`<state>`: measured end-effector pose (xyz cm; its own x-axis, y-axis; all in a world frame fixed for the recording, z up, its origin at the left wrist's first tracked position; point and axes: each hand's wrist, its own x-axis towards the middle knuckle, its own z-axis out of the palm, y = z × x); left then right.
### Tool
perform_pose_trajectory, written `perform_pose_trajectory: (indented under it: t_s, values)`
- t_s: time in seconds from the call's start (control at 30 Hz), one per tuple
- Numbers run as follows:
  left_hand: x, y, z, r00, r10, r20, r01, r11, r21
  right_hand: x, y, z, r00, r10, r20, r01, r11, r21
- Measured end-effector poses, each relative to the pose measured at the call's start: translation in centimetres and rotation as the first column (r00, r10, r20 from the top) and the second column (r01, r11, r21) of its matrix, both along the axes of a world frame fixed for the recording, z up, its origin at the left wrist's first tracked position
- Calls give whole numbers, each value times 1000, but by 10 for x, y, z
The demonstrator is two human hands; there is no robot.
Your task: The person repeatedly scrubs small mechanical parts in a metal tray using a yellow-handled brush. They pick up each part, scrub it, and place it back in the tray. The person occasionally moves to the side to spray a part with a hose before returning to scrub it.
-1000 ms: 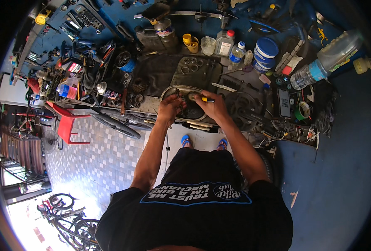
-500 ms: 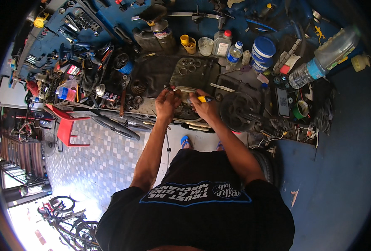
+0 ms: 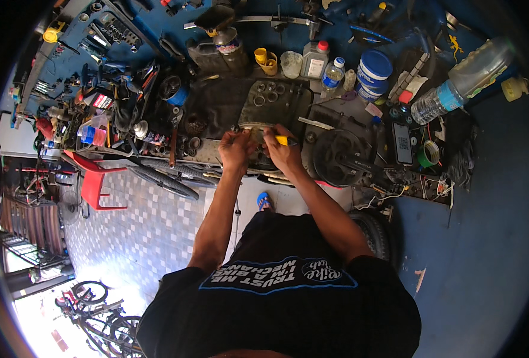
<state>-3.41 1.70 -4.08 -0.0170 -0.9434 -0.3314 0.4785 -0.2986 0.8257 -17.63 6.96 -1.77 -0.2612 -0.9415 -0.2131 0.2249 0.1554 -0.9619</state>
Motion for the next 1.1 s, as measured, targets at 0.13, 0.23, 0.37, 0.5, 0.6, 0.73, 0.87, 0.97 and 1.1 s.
perform_pose_trajectory:
  t_s: [0.13, 0.23, 0.37, 0.5, 0.6, 0.73, 0.87, 0.97, 1.1]
  values:
    - [7, 5, -7, 999, 2, 36, 0, 999, -41, -1, 2, -3, 984, -25, -175, 26, 1000, 2]
    - [5, 3, -3, 1000, 20, 10, -20, 998, -65, 8, -4, -3, 978, 8, -208, -25, 996, -81]
    - [5, 6, 0, 997, 81, -17, -82, 993, -80, -4, 1, -5, 986, -19, -163, 28, 998, 51]
    - [8, 7, -7, 999, 37, 14, -36, 997, -68, 10, 2, -1, 935, -52, -350, -35, 971, -238]
    - [12, 2, 3, 999, 25, -25, -26, 999, -40, -14, 4, -17, 968, 28, -249, -8, 997, 81]
    - [23, 0, 4, 993, -40, -109, 36, 999, -37, -26, 19, -3, 968, 103, -229, -71, 987, 145]
    - [20, -3, 18, 981, -160, -110, 155, 987, -49, -42, 37, -24, 847, 110, -520, -208, 969, -134]
    - [25, -8, 11, 970, -231, -78, 230, 973, -20, -41, 50, -22, 669, -20, -743, -327, 890, -318]
    - [28, -14, -7, 949, -306, -73, 306, 952, -22, -45, 53, 2, 541, 130, -831, -348, 934, -80]
